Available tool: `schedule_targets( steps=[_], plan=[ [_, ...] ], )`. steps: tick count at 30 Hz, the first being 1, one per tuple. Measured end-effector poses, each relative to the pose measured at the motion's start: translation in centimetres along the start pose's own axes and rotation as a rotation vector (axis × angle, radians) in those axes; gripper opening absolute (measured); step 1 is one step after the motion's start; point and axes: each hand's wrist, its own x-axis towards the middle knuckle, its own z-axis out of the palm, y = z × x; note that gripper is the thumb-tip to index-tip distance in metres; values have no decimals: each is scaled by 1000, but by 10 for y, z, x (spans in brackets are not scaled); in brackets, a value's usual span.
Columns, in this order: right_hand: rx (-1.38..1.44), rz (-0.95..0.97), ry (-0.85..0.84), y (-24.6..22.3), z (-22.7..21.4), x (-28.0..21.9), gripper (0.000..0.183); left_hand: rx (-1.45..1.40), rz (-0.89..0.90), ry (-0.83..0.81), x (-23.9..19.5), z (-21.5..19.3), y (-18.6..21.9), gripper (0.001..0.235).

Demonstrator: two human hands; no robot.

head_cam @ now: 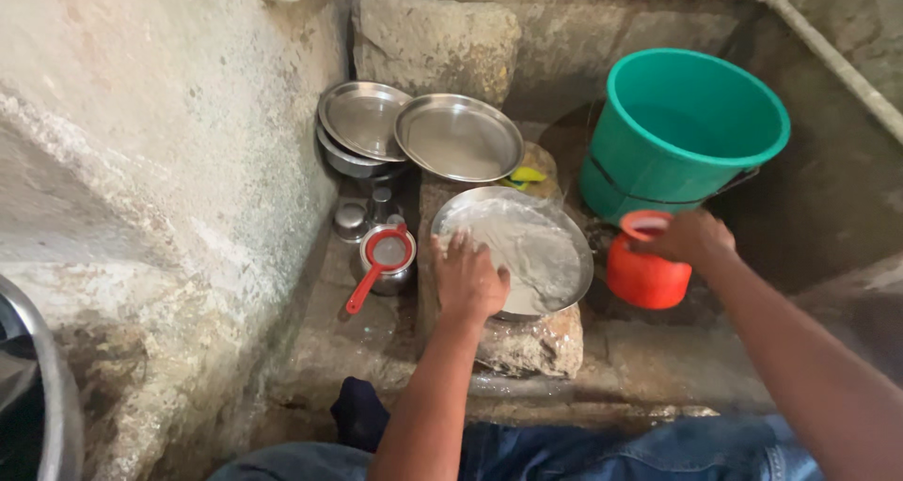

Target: The person washes a metal plate using a yellow sponge and water from a green bucket. They scrub the plate, rinse it with water from a red cup, and repeat the process.

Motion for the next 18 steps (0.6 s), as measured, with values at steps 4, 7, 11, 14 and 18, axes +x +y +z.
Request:
schedule_targets(
  steps=[4, 7, 11, 14, 18],
  plan=[
    [22, 167, -221, 44, 97, 17, 99, -516, -175, 576, -7, 16, -19, 60],
    [-1, -106, -119, 26, 113, 22, 71, -951, -87, 681, -4, 31, -33, 62],
    [723, -377, 466, -68, 93, 2, 55, -979, -137, 589, -5, 37, -37, 65],
    [475, -744, 149, -131, 75, -18, 84, -918, -118, 592, -8, 35, -39, 65],
    [285, -581, 100, -184, 76, -17, 87, -874, -12, 691, -5, 50, -44, 59]
  ],
)
